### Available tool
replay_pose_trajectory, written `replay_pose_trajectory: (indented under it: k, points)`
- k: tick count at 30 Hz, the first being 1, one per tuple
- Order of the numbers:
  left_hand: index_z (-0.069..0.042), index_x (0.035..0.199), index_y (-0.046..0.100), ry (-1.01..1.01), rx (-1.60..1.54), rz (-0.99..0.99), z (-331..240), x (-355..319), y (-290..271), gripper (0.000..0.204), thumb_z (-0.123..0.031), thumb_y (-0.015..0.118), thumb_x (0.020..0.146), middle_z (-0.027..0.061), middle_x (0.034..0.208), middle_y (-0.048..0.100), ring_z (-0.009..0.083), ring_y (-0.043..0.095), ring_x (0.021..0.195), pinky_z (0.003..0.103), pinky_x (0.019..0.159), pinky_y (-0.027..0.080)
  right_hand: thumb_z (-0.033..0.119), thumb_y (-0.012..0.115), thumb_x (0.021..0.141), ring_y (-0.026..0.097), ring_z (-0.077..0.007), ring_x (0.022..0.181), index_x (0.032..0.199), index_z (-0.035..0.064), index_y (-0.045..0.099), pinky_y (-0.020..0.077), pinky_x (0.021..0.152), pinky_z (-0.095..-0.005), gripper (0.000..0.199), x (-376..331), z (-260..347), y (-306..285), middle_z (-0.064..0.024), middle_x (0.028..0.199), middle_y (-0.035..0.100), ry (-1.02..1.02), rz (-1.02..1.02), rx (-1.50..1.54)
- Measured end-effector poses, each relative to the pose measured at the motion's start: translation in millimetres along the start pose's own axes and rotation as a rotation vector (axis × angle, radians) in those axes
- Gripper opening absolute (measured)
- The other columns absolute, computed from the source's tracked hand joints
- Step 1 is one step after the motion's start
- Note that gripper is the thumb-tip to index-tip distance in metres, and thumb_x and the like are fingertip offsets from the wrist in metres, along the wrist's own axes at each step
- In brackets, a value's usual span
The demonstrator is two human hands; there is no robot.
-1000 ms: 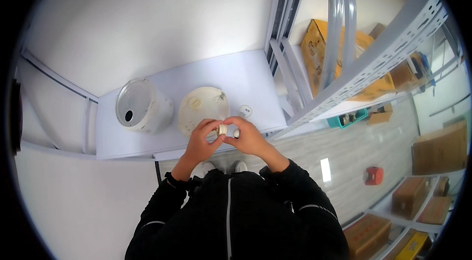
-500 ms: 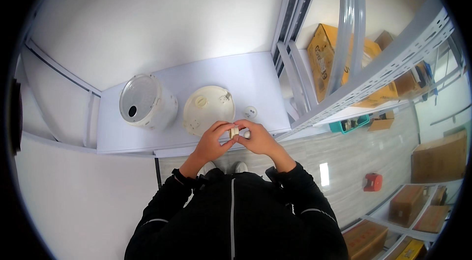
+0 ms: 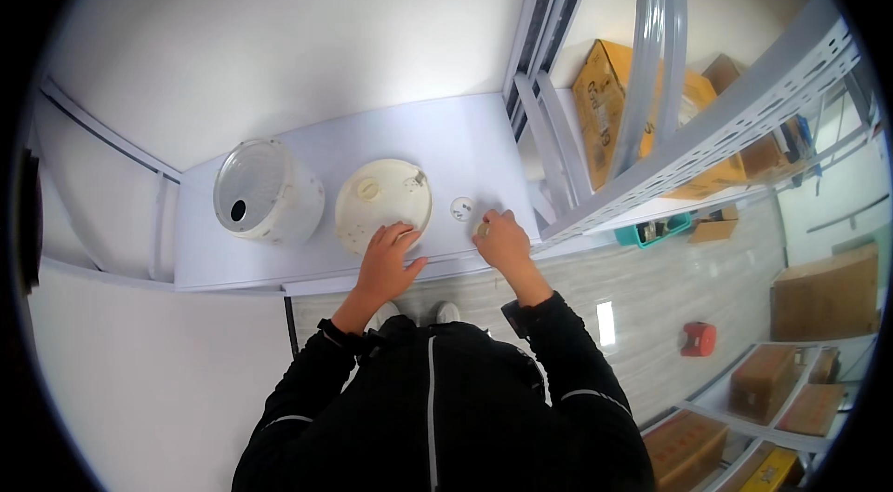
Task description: The person assembles a white appliance on a workbench. They place a perforated lid onto a cylindrical container and secure it with a screwdriver. They then attach a small white component to the lid and continue fastening screws on the base unit.
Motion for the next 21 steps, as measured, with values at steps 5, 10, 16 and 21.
replay_pose_trajectory:
  k: [5, 10, 16, 21]
  points:
    - [-0.009, 0.121, 0.074, 0.071, -0.088, -0.06, -16, 8, -9, 0.037, -0.017, 0.081, 0.085, 0.0078, 0.128, 0.067, 0.0333, 0.062, 0.122, 0.051, 0.113, 0.045, 0.028, 0.08, 0.087, 0.07, -0.041, 0.104, 0.127, 0.0123, 0.066, 0.0589, 0.089, -0.0502, 0.046, 8, -3, 9, -0.0189, 0.125, 0.058, -0.022, -0.01, -0.012]
    - [-0.009, 0.11, 0.076, 0.193, 0.014, -0.089, -33, 31, -5, 0.03, -0.012, 0.082, 0.081, 0.0047, 0.121, 0.068, 0.0285, 0.063, 0.12, 0.049, 0.112, 0.046, 0.029, 0.082, 0.086, 0.069, -0.0426, 0.107, 0.138, 0.0106, 0.061, 0.0584, 0.091, -0.0495, 0.059, 5, 0, 1, -0.0211, 0.128, 0.057, 0.002, -0.032, 0.018]
    - [-0.011, 0.105, 0.078, 0.182, 0.154, -0.101, -35, 64, 28, 0.026, -0.01, 0.083, 0.079, 0.0048, 0.126, 0.065, 0.0266, 0.058, 0.129, 0.051, 0.121, 0.038, 0.028, 0.084, 0.086, 0.068, -0.0427, 0.107, 0.14, 0.0061, 0.059, 0.0565, 0.091, -0.0476, 0.064, -7, 0, -28, -0.0223, 0.123, 0.061, -0.07, -0.087, 0.198]
    - [-0.003, 0.095, 0.079, 0.138, 0.212, -0.074, -31, 81, 57, 0.013, -0.008, 0.072, 0.085, 0.0099, 0.128, 0.064, 0.0304, 0.052, 0.137, 0.057, 0.125, 0.031, 0.026, 0.085, 0.085, 0.067, -0.037, 0.101, 0.134, 0.0035, 0.064, 0.0547, 0.089, -0.0442, 0.058, -23, -2, -50, -0.0205, 0.112, 0.065, -0.095, -0.067, 0.345]
Point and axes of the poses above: each hand's wrist, its own x-axis towards the middle knuckle, its own y-axis out of the palm, z = x × y, the point moved 6 cm from there along x, towards the middle knuckle
